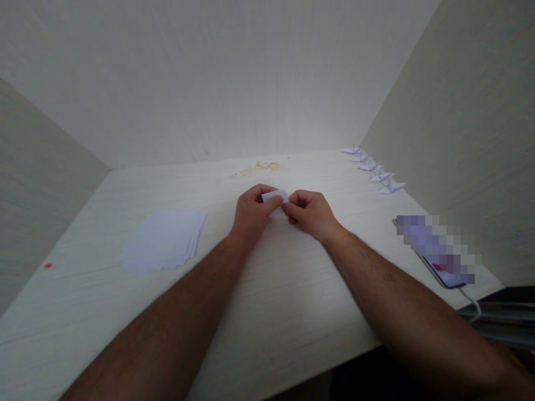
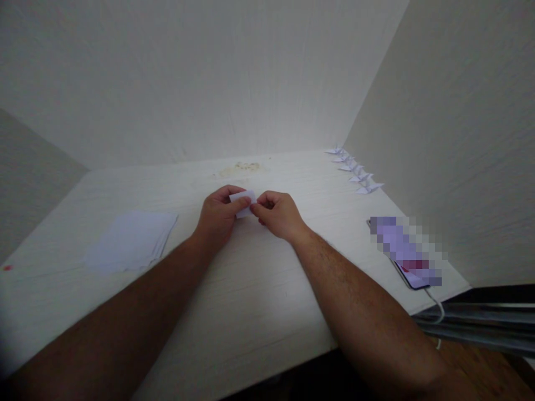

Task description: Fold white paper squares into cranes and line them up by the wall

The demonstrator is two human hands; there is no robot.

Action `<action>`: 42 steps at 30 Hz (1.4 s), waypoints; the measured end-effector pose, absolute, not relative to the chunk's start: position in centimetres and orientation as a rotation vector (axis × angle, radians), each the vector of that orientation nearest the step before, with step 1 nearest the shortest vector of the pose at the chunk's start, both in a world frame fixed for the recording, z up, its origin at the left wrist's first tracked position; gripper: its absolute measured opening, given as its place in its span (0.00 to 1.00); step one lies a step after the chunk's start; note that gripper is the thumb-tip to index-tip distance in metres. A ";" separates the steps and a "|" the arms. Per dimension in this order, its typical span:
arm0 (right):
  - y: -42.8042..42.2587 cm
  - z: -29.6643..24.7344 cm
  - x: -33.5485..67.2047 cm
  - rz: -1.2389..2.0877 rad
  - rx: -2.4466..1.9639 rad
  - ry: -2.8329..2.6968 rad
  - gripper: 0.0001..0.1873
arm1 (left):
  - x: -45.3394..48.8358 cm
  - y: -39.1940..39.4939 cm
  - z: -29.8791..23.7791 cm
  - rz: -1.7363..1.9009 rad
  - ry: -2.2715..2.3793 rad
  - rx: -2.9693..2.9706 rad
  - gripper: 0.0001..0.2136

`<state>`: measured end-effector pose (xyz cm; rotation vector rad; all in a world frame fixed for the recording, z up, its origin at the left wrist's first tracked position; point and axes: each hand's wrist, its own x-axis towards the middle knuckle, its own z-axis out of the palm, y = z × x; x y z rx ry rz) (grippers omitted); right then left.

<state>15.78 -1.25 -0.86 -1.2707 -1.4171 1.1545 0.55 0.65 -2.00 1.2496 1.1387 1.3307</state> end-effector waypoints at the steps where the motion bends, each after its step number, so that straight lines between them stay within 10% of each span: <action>1: -1.3 -0.9 15.8 1.146 -1.274 -1.435 0.13 | 0.5 0.7 -2.1 1.339 1.148 1.242 0.09; 42: -0.8 -1.1 15.8 1.145 -1.152 -1.281 0.12 | 0.9 0.5 -1.9 1.361 1.045 1.204 0.08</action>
